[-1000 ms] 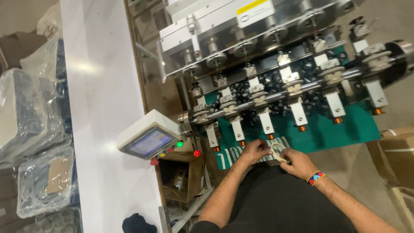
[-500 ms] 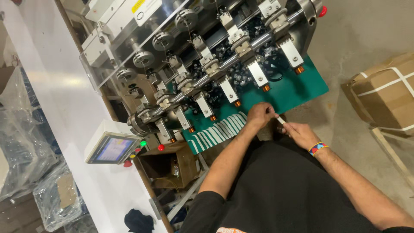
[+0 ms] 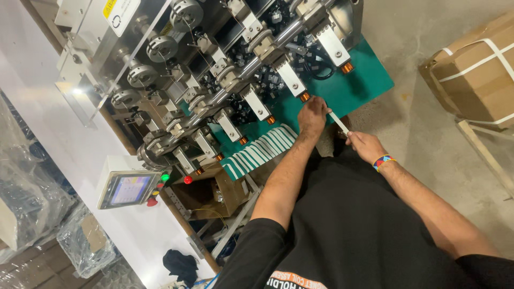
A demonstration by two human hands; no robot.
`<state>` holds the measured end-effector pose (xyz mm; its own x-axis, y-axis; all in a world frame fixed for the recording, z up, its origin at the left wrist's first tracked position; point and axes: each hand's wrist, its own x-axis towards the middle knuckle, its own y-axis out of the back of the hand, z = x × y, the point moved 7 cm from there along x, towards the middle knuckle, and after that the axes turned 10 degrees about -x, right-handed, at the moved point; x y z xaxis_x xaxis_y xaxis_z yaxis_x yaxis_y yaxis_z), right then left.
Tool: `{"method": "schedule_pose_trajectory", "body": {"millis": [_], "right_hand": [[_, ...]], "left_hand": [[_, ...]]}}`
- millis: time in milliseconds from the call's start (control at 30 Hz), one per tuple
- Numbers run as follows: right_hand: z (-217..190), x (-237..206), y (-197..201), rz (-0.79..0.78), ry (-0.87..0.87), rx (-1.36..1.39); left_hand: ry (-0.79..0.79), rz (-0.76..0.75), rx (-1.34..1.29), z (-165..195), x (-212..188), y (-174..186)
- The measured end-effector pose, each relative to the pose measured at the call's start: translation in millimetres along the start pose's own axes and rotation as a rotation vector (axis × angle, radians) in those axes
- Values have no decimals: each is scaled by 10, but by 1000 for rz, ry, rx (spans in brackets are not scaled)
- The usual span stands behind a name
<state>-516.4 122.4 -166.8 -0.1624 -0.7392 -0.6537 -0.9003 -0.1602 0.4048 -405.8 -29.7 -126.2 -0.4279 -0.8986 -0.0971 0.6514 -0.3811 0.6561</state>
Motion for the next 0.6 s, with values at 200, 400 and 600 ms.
{"method": "schedule_pose_trajectory", "body": {"millis": [200,400,600], "right_hand": [[-186,135,20,9,-44,49],[-360,341,-8,6,-98,-4],[-555,684,-75,-243,-115,-236]], "left_hand": [[103,-11,14,-125,144,27],[400,-149,-44,-363,239,2],[263,-100,-70,-352,174,118]]}}
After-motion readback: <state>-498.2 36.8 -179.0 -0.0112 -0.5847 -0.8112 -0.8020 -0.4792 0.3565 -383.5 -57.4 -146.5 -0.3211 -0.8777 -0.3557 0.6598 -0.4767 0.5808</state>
